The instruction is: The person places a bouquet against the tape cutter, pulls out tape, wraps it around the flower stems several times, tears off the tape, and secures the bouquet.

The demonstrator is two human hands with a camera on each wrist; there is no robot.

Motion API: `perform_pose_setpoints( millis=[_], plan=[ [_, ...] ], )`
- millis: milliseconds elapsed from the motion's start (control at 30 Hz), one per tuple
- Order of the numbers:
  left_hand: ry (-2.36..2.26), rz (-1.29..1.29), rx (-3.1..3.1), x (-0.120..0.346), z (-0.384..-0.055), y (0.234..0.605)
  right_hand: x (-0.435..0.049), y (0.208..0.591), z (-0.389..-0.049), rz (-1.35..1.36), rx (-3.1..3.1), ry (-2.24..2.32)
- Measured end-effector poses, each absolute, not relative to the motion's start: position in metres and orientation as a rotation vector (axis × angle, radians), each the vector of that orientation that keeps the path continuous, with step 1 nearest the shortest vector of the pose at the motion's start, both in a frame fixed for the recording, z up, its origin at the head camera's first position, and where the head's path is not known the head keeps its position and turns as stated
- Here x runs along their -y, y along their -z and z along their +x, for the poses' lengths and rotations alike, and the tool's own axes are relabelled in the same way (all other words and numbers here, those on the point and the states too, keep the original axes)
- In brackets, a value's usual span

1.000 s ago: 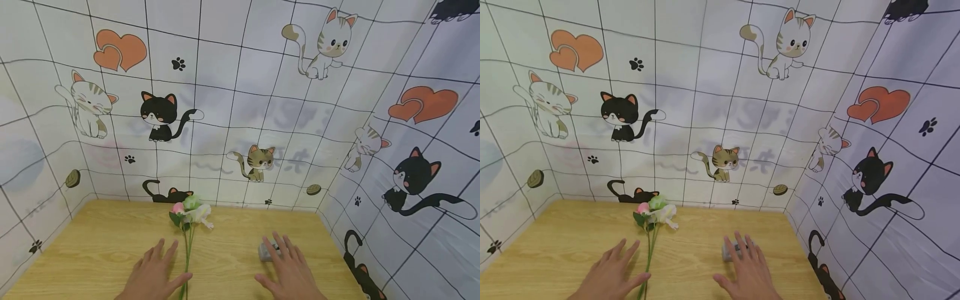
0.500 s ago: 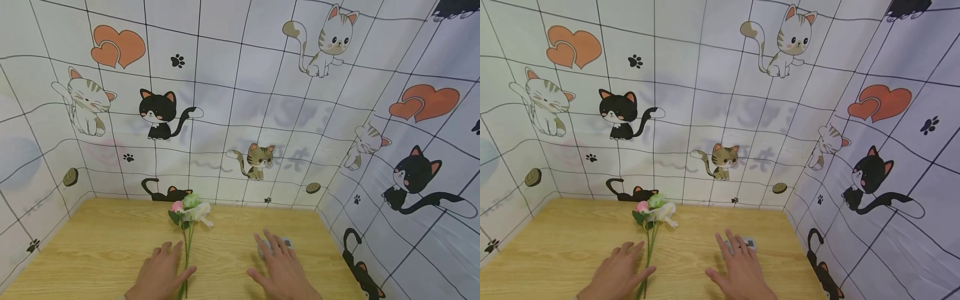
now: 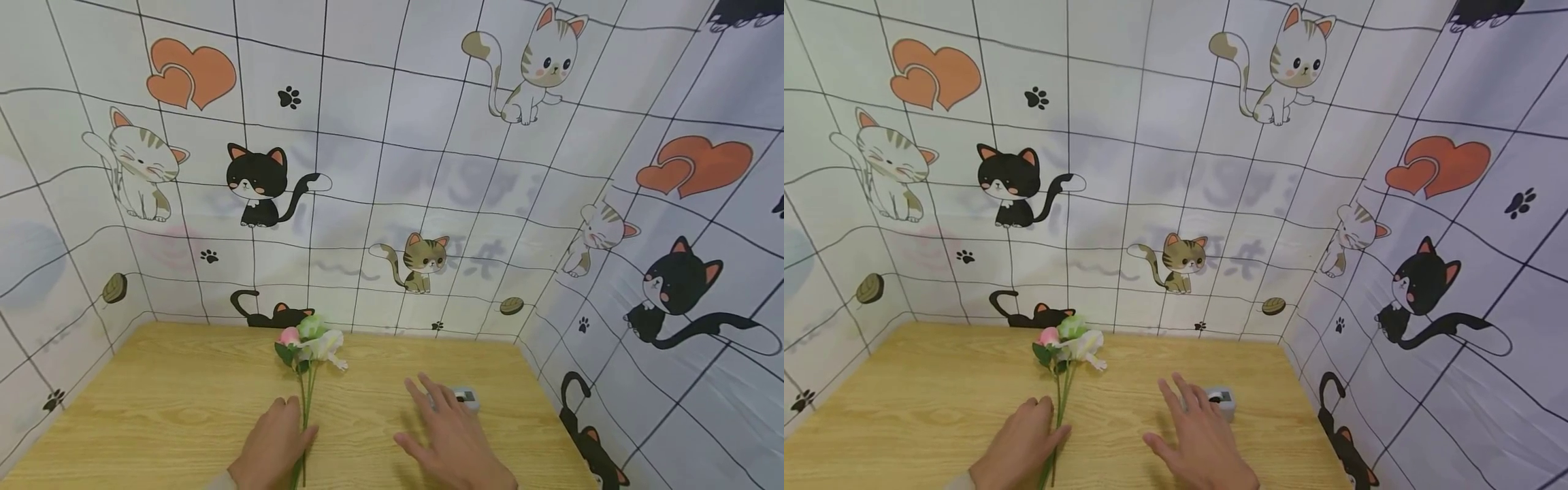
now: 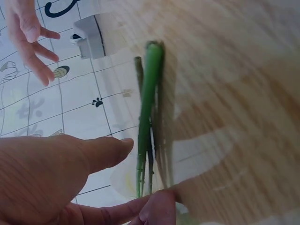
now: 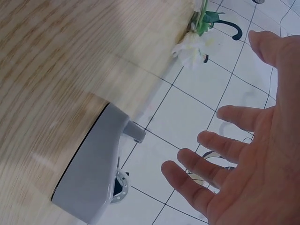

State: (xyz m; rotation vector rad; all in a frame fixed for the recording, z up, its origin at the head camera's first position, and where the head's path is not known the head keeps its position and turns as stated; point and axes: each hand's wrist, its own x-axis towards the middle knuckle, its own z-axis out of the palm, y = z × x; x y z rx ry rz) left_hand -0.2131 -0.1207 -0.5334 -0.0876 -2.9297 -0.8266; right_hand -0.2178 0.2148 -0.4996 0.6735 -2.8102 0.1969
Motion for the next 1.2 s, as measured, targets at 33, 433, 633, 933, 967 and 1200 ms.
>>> perform_pose_setpoints(
  millis=[33, 433, 633, 933, 967, 1200],
  plan=[
    [0.833, -0.074, 2.932, 0.120, -0.215, 0.533, -0.214, 0.498, -0.218, 0.680, 2.806, -0.190],
    [0.920, -0.021, 2.902, 0.114, -0.224, 0.538, -0.204, 0.493, -0.217, 0.735, 2.854, -0.223],
    [0.924, -0.043, 2.893, 0.111, -0.224, 0.541, -0.202, 0.493, -0.217, 0.783, 2.857, -0.252],
    [0.971, -0.054, 2.901, 0.113, -0.223, 0.539, -0.200, 0.490, -0.216, 0.802, 2.862, -0.233],
    [0.988, -0.053, 2.900, 0.114, -0.223, 0.538, -0.200, 0.490, -0.216, 0.803, 2.864, -0.233],
    [1.050, -0.052, 2.886, 0.116, -0.219, 0.533, -0.200, 0.490, -0.215, 0.811, 2.856, -0.250]
  ],
)
